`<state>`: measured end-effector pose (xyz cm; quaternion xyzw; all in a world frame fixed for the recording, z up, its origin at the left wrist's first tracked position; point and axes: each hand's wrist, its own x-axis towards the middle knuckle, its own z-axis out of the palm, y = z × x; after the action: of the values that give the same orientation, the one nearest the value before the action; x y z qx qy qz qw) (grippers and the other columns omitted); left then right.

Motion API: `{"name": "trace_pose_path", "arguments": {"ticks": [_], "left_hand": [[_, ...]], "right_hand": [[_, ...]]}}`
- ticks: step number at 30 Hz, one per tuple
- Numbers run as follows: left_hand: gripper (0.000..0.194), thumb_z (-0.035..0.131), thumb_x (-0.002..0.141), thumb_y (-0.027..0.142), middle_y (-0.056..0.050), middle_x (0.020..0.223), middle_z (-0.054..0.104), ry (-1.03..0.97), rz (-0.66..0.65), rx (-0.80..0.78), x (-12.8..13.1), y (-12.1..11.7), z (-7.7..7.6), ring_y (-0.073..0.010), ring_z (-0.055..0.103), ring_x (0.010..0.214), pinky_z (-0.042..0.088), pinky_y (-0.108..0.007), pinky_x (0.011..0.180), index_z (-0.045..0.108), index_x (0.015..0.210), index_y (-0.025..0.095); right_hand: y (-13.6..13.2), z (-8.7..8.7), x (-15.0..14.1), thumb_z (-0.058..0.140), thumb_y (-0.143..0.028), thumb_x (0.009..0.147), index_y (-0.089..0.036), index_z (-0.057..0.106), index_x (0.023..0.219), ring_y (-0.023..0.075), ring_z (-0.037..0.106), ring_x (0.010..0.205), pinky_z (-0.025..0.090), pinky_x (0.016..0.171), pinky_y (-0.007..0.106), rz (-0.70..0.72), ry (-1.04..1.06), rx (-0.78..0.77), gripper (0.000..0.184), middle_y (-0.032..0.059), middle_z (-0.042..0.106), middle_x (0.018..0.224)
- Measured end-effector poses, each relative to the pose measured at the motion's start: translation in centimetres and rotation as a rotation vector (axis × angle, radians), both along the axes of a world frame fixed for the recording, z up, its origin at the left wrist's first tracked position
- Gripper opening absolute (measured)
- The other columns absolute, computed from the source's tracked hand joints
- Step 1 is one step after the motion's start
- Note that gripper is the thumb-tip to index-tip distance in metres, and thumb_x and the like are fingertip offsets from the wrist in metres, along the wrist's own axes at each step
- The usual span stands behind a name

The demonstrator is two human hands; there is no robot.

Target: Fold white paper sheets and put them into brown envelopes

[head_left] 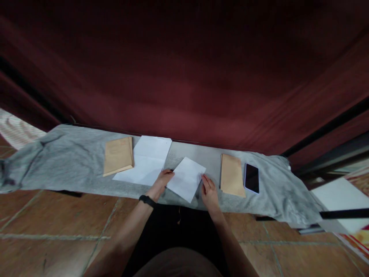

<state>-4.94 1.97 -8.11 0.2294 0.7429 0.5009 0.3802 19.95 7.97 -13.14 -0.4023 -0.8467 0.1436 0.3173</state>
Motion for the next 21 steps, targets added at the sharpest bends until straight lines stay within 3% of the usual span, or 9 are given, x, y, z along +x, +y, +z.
{"name": "trace_pose_path", "arguments": {"ticks": [6,11,15,21], "left_hand": [[0.022,0.074,0.057,0.027,0.001,0.062,0.064,-0.276,0.092,0.030,1.4,-1.5,-0.3,-0.0160,0.061,0.056,0.044,-0.024,0.050,0.063,0.074,0.017],[0.024,0.066,0.071,0.026,-0.003,0.080,0.071,-0.380,0.100,0.088,2.0,-2.0,0.3,-0.0177,0.069,0.069,0.055,-0.028,0.060,0.065,0.094,0.019],[0.025,0.059,0.080,0.021,-0.008,0.087,0.073,-0.127,-0.082,0.091,2.1,-2.0,0.8,-0.0189,0.072,0.080,0.058,-0.031,0.074,0.062,0.105,0.016],[0.009,0.062,0.085,0.026,-0.003,0.075,0.068,0.274,-0.204,-0.062,2.4,-0.4,1.1,-0.0191,0.068,0.074,0.050,-0.029,0.072,0.063,0.081,0.018]], "right_hand": [[-1.4,1.1,1.1,0.046,-0.007,0.086,-0.024,0.053,0.143,0.0202,0.051,0.134,0.032,0.121,0.048,0.220,-0.078,-0.008,0.059,0.0055,0.058,0.145],[-1.2,1.4,0.7,0.048,-0.009,0.088,-0.024,0.069,0.121,0.0210,0.059,0.122,0.043,0.110,0.043,0.098,0.039,-0.086,0.041,0.0064,0.069,0.127],[-0.9,1.4,-0.1,0.047,-0.021,0.096,-0.023,0.071,0.112,0.0214,0.062,0.116,0.046,0.105,0.040,-0.022,0.087,-0.126,0.029,0.0076,0.070,0.121],[-0.4,1.4,-1.2,0.046,-0.031,0.099,-0.021,0.070,0.103,0.0231,0.060,0.117,0.044,0.105,0.041,-0.170,0.025,-0.103,0.026,0.0091,0.067,0.125]]}}
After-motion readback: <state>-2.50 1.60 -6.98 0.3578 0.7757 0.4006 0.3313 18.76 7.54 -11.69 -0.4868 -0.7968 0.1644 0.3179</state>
